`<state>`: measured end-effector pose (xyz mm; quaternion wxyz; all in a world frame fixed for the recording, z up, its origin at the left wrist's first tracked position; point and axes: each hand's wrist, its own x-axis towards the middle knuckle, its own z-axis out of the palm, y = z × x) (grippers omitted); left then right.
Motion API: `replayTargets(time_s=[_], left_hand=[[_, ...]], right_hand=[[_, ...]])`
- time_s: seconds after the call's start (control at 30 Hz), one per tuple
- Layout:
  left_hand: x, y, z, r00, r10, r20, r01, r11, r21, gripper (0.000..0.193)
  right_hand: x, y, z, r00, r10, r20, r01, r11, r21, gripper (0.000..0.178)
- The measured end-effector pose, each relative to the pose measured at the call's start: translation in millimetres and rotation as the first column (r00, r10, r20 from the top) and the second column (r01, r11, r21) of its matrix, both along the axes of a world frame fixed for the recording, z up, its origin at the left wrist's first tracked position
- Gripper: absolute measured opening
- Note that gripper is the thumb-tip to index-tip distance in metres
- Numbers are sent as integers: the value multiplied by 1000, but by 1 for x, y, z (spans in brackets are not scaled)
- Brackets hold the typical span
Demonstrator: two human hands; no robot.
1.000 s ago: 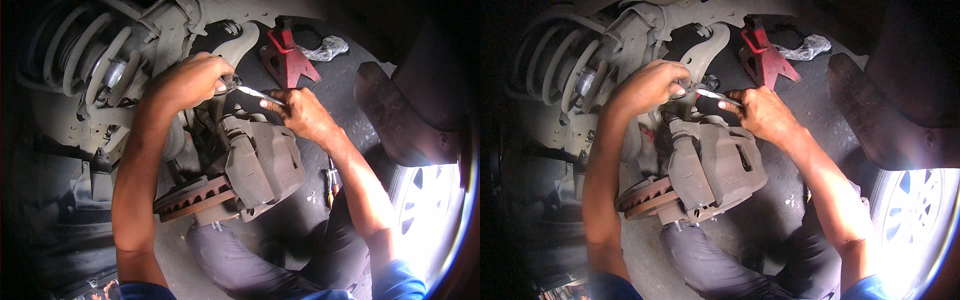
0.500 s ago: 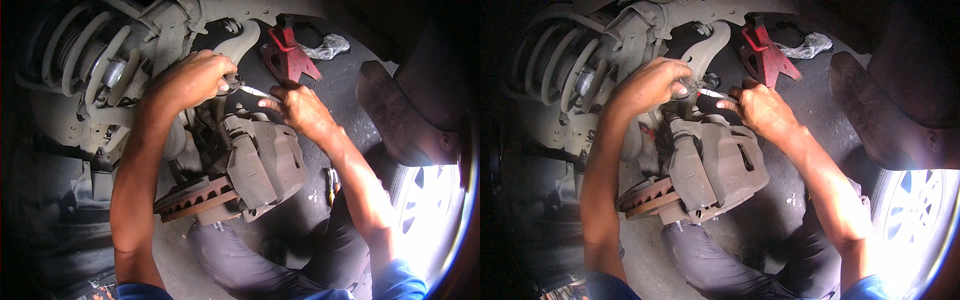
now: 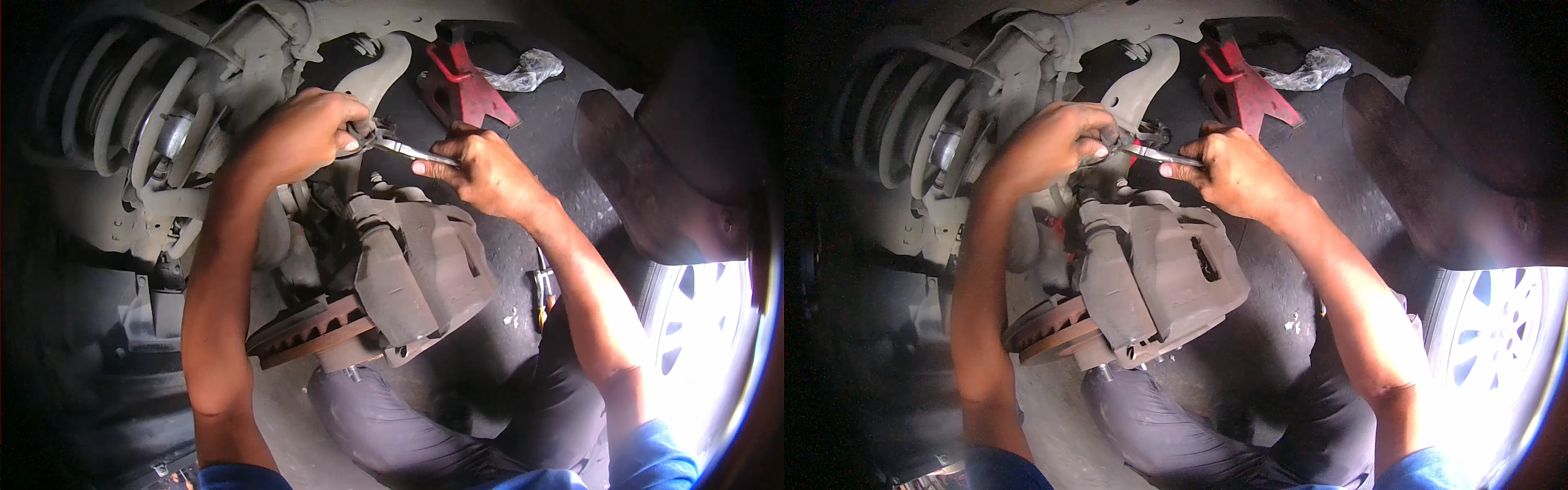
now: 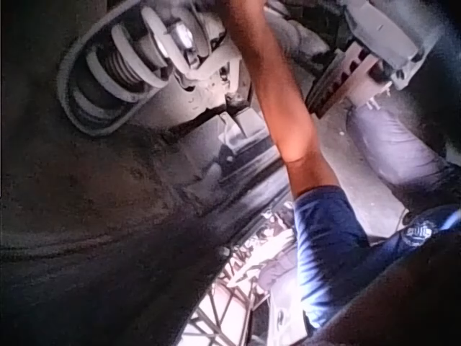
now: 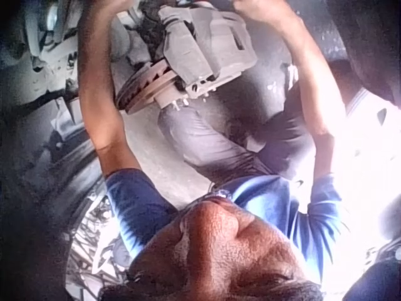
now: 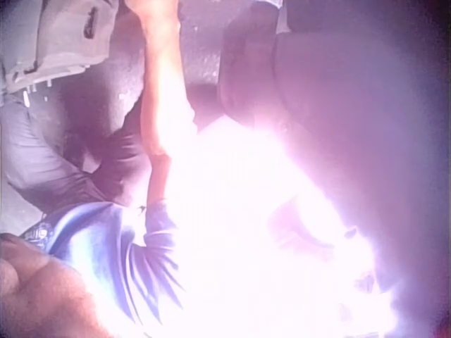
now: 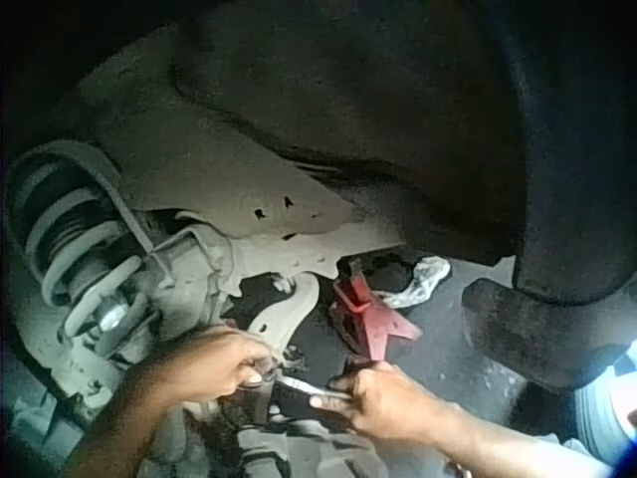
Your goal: The recorder is working on the brake assembly and suspension components of a vehicle.
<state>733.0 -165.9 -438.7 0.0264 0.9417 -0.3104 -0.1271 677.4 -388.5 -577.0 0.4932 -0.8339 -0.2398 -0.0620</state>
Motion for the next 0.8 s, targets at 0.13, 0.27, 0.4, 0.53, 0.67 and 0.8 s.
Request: replayTargets(time_s=[0.13,0.27,0.4,0.53,0.67,0.8], left_hand=[[0,3,4,996,67,-63,-65,997,37,22],[-2,-1,4,994,100,-52,-99,995,17,21],[0,-3,5,980,141,-140,-144,990,-11,22],[3,5,6,970,108,-218,-131,987,-91,34],[-1,1,19,851,45,-523,-198,950,-241,47],[-5,10,8,903,13,-430,-146,950,-277,55]], right_hand=[[-3,2,19,977,0,-213,-21,995,-94,40],[-2,2,10,990,-17,-141,8,998,-64,35],[-5,3,9,992,-27,-127,25,1000,-17,35],[-9,8,12,992,-60,-114,56,998,-36,37],[-8,11,7,987,-120,-107,122,992,11,38],[-7,10,10,982,-133,-133,139,990,31,39]])
